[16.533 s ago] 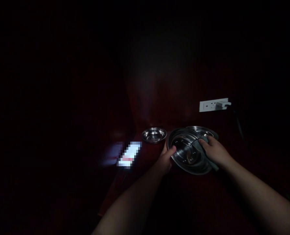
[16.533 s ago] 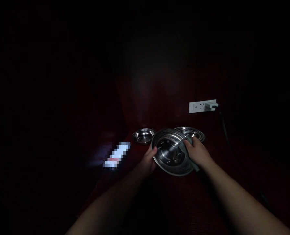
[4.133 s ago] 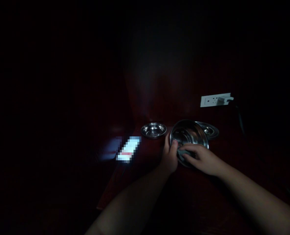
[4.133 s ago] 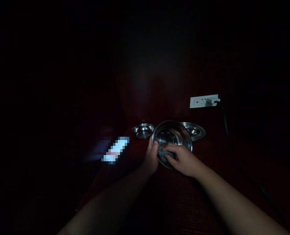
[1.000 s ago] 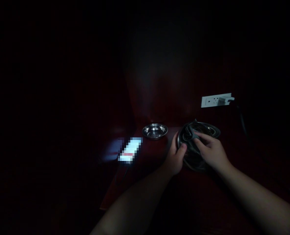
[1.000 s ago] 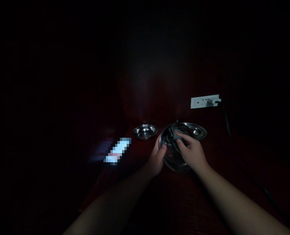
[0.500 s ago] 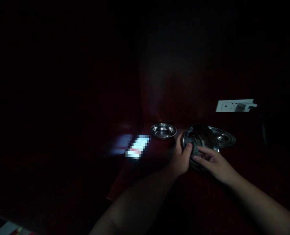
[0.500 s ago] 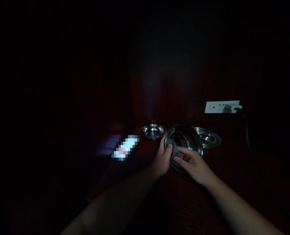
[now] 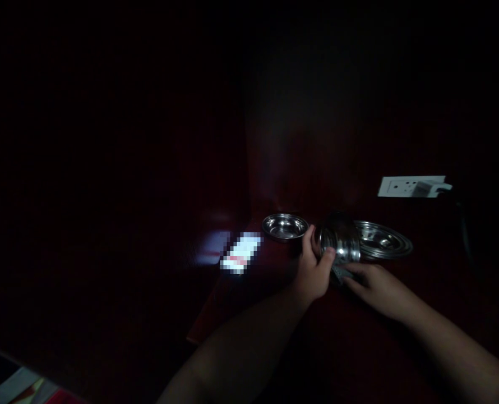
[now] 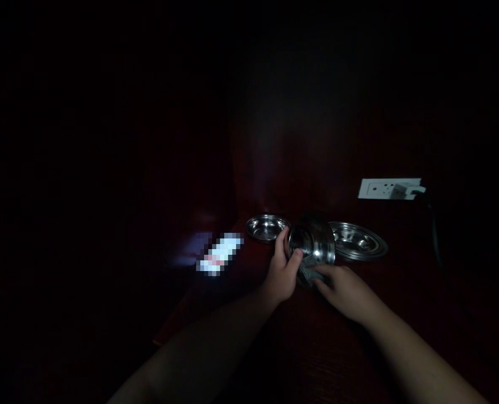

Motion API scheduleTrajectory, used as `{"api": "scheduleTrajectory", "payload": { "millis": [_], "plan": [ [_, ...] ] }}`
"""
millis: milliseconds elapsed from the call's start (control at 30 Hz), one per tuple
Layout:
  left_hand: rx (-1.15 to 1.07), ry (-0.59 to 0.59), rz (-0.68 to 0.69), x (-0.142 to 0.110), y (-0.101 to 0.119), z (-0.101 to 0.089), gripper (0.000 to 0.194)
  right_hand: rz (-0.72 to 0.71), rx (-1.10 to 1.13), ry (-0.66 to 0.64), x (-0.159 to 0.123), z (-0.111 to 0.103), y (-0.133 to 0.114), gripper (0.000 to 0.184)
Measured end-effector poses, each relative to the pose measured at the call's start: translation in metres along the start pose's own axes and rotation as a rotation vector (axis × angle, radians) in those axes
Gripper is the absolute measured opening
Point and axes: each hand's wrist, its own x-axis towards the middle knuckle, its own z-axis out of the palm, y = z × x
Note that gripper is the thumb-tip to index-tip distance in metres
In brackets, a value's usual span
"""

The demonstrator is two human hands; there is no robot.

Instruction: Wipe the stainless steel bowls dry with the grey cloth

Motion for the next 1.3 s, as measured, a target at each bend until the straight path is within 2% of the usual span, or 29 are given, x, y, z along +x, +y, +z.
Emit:
{"api": "scheduleTrajectory", "payload": {
  "millis": [300,433,633,733,800,933,1067,1200,1300],
  "plan": [
    [-0.011,-0.077,0.034,-0.003,0.004,0.003,0.068,0.025,-0.225,0.178,0.004,0.013,0.013,0.036],
    [-0.047,-0.111,0.034,-0.003,0.004,0.004,0.070,0.177,-0.223,0.305,0.009,0.017,0.018,0.041],
    [-0.126,-0.234,0.028,-0.005,0.009,0.004,0.077,0.348,0.020,0.526,0.012,0.014,0.008,0.040],
    [-0.164,-0.295,0.015,-0.007,0.010,0.006,0.082,0.406,0.256,0.640,0.010,0.010,0.000,0.036],
    [-0.206,-0.323,0.039,-0.007,0.010,0.008,0.084,0.396,0.452,0.684,0.007,0.007,-0.007,0.034],
    [-0.236,-0.355,0.088,-0.009,0.011,0.011,0.082,0.313,0.695,0.627,0.006,0.005,-0.016,0.032],
    [-0.190,-0.381,0.067,-0.010,0.011,0.010,0.084,0.185,0.685,0.606,0.006,0.009,-0.015,0.028],
    [-0.140,-0.347,0.043,-0.010,0.009,0.009,0.083,0.068,0.698,0.466,0.004,0.016,-0.010,0.027],
    [-0.134,-0.323,0.042,-0.009,0.008,0.008,0.083,0.037,0.688,0.416,0.003,0.018,-0.010,0.028]
  ]
}}
